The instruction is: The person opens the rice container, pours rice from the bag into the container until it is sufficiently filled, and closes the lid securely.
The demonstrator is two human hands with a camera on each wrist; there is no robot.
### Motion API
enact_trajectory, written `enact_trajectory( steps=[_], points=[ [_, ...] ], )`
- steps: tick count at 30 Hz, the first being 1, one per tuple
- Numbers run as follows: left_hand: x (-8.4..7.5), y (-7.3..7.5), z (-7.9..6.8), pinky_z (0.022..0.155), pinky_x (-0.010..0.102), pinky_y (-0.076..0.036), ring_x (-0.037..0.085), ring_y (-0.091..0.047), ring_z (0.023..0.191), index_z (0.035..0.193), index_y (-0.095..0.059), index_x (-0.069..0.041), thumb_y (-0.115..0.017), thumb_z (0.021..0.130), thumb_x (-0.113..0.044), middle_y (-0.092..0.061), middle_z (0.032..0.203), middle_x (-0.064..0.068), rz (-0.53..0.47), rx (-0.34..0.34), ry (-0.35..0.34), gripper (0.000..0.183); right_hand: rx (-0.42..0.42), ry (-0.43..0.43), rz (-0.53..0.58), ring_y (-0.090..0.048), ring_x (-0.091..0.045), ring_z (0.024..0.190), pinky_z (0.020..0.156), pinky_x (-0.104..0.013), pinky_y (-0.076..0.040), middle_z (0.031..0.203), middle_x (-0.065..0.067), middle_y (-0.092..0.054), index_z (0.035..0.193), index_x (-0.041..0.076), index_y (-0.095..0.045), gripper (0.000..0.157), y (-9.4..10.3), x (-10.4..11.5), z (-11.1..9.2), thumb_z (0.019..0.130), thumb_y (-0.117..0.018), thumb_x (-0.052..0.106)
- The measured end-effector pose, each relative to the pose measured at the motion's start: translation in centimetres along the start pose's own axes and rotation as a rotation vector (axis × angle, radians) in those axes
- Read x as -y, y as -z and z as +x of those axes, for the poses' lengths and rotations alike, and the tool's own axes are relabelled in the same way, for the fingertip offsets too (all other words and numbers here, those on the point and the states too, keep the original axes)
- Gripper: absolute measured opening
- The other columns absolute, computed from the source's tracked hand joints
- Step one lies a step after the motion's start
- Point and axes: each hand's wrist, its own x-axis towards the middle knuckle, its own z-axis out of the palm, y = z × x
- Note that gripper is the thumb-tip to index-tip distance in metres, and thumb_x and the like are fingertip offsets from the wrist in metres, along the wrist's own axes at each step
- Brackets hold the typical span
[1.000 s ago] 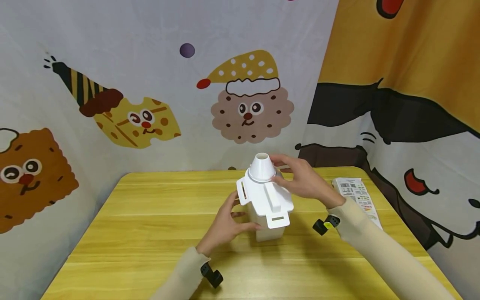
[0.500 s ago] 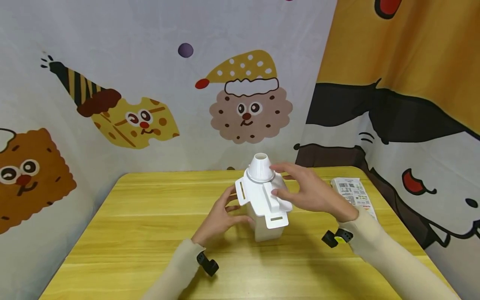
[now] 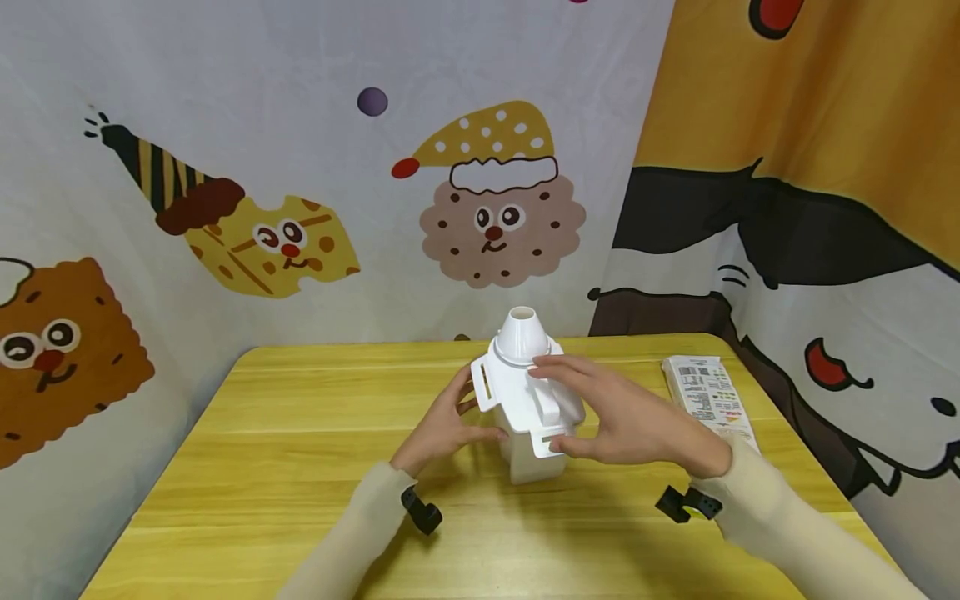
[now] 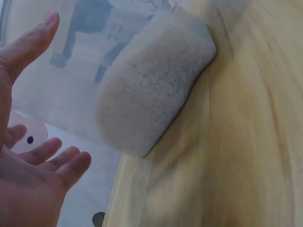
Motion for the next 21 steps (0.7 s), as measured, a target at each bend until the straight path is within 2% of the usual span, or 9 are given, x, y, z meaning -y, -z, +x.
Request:
enact_trajectory(
  steps=[9,14,21],
  points=[
    [0.2,-0.2,0.6,0.116,0.051,-0.045,0.024,-0.048,0.141,0.156,-0.035,-0.036,-0.092,0.075,-0.009,-0.048,0.155,-0.002,-0.061,0.034,-0.007,0.103,0.037,-0.016,-0.019,-0.041,-0.036,0.148,0.113,-0.051,-0.048,0.167,-0.008,-0.032,0.152,0.01,-0.046,0.086,-0.3,0.2,-0.5,0.08,-0.089,0.028],
    [0.2,-0.3,0.7,0.116,0.049,-0.045,0.023,-0.05,0.139,0.155,-0.038,-0.038,-0.093,0.076,-0.014,-0.05,0.153,-0.003,-0.061,0.032,0.01,0.099,0.019,-0.009,-0.022,-0.042,-0.035,0.147,0.111,-0.048,-0.051,0.166,-0.008,-0.032,0.152,0.01,-0.046,0.087,-0.6,0.1,-0.6,0.079,-0.09,0.026],
    [0.3,-0.3,0.7,0.114,0.047,-0.048,0.025,-0.051,0.138,0.155,-0.039,-0.035,-0.093,0.075,-0.012,-0.05,0.152,0.0,-0.062,0.013,0.023,0.099,-0.04,0.008,-0.048,-0.049,-0.032,0.142,0.105,-0.043,-0.056,0.161,-0.007,-0.04,0.15,0.01,-0.049,0.084,-1.2,0.1,-0.6,0.079,-0.091,0.024]
  ],
)
